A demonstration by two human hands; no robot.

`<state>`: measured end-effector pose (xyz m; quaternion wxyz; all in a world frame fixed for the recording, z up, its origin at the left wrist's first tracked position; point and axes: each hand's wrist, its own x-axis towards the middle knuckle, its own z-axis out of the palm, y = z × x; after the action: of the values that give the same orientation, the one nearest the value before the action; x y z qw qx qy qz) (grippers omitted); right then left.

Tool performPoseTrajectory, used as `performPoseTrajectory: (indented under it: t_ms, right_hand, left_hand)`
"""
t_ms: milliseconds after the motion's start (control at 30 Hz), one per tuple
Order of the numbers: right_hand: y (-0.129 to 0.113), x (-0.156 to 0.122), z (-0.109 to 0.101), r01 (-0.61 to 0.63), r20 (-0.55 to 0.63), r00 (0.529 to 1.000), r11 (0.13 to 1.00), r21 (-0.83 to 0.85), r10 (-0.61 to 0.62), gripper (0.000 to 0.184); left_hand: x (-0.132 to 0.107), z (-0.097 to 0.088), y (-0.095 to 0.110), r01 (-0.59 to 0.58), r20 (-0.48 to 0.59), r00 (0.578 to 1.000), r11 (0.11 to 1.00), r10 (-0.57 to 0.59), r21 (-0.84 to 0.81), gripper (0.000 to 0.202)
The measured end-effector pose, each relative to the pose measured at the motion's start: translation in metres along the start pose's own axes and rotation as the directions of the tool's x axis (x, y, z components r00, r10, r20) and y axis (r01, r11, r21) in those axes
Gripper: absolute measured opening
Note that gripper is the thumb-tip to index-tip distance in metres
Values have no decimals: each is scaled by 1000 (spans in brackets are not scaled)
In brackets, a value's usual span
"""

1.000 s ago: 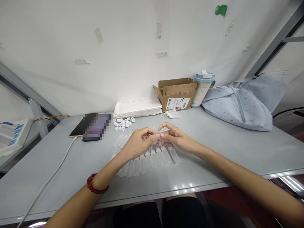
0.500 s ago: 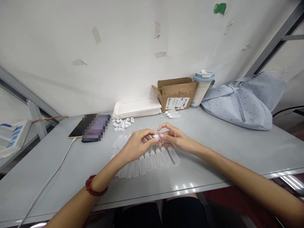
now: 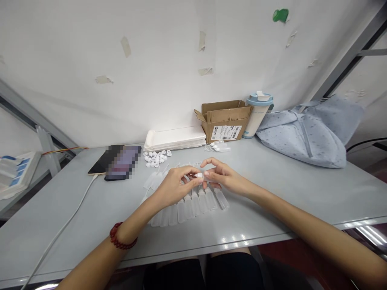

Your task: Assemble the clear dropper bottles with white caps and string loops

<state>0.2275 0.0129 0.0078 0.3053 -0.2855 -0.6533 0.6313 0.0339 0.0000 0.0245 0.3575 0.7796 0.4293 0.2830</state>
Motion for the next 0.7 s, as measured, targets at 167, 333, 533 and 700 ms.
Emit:
performPoseTrajectory:
  t_ms: [167,333,533,700]
  right_hand:
    - [1,0,0,-4,9,1000,1000,0,4,28]
    - [2,1,0,-35,11,999,999,11,35,28]
    - [3,2,0,-7,-32,999,999,34,8,30]
    - [-2,3,0,9,-146,989,996,-91,-23,32]
  left_hand:
    - [0,0,2,-19,6,1000,999,19,29,26]
    - [-2,0,6,-14,25,1000,998,12,68,37]
    - [-3,1,4,73,-16,997,995,-72,66,42]
    - [0,-1,-1,140,-84,986,989,-143,-42,40]
